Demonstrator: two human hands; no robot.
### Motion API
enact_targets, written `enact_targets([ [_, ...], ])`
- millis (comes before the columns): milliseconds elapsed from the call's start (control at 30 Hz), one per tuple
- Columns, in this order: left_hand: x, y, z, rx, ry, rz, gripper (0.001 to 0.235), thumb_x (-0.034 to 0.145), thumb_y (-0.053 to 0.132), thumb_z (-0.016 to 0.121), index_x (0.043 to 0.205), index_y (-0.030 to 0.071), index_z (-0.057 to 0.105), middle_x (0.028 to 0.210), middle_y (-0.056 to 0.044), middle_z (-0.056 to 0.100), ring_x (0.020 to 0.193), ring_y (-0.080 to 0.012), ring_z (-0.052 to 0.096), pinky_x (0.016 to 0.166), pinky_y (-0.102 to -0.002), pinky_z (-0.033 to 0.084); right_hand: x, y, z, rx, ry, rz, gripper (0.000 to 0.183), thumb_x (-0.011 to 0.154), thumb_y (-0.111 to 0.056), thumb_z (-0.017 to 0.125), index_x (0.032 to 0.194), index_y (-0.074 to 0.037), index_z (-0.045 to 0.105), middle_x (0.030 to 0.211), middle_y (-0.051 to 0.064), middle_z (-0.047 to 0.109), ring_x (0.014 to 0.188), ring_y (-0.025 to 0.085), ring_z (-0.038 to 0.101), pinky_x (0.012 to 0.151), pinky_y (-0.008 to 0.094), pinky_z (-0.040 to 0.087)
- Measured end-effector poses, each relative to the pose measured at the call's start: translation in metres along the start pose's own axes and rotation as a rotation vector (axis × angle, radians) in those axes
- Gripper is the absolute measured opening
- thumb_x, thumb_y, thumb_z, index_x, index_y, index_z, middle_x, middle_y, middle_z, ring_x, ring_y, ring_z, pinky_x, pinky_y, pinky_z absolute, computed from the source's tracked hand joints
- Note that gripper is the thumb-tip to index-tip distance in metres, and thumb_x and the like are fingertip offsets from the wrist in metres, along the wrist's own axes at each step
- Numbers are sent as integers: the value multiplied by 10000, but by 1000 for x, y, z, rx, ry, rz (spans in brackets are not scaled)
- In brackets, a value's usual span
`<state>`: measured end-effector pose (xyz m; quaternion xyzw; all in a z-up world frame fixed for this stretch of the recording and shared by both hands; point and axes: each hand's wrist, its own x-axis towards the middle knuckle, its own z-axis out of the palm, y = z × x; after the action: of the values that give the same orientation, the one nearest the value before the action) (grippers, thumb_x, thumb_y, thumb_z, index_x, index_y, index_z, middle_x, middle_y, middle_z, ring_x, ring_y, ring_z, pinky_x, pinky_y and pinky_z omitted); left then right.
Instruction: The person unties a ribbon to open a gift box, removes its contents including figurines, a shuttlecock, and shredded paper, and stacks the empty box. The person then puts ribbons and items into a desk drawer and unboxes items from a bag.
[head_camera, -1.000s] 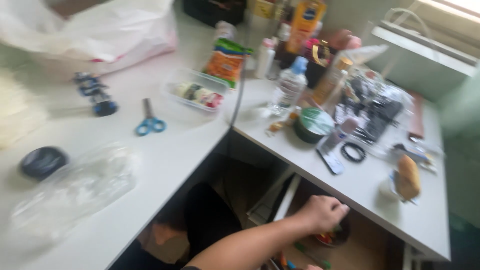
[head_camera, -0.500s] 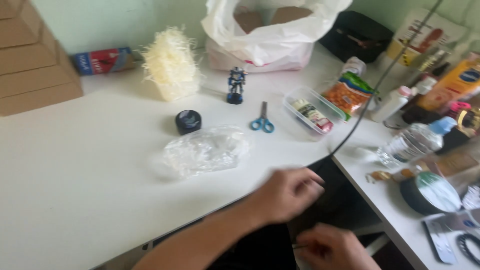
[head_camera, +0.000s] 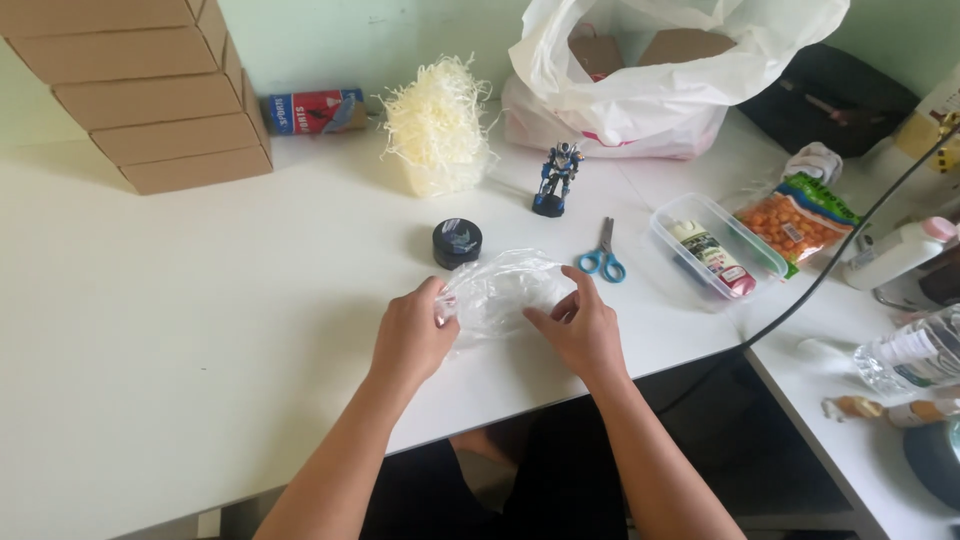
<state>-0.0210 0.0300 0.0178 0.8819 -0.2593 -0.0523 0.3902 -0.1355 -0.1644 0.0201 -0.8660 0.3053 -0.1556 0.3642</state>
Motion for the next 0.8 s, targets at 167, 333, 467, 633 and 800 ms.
enact_targets([
  [167,-10,10,-7,-183,107,162,183,813,76,729,952,6,633,852,-170,707,710,-328,693,643,-404,542,-8,1,-12,-98,-33,16,672,784,-330,848,1336,-76,561,686,82,692,620,199,660,624,350,525],
  [333,-46,29,6,-313,36,219,172,801,93,744,827,26,588,794,-100,676,644,-246,703,578,-363,542,-81,17,-50,-81,-37,-20,589,766,-298,829,1287,-117,623,714,45,687,560,207,664,548,360,526],
  [467,-74,44,38,-298,-30,371,170,792,73,740,852,44,583,867,-88,645,646,-247,677,568,-360,537,-182,82,-72,-136,-423,-44,470,696,-357,937,1065,-134,748,947,75,716,728,211,719,622,354,583],
  [633,-73,60,78,-231,-109,440,198,794,92,740,887,47,571,891,-88,629,675,-254,669,572,-374,531,-263,185,-36,-320,-625,-158,268,1011,-234,701,1264,-150,716,1190,92,675,1201,293,634,974,448,495],
  [800,-83,74,98,-371,-384,595,193,826,108,722,962,48,600,901,-78,647,732,-242,688,637,-349,558,-299,200,-43,-411,-429,-101,434,786,-329,784,1175,-151,711,1258,89,686,1247,315,593,1023,460,467],
])
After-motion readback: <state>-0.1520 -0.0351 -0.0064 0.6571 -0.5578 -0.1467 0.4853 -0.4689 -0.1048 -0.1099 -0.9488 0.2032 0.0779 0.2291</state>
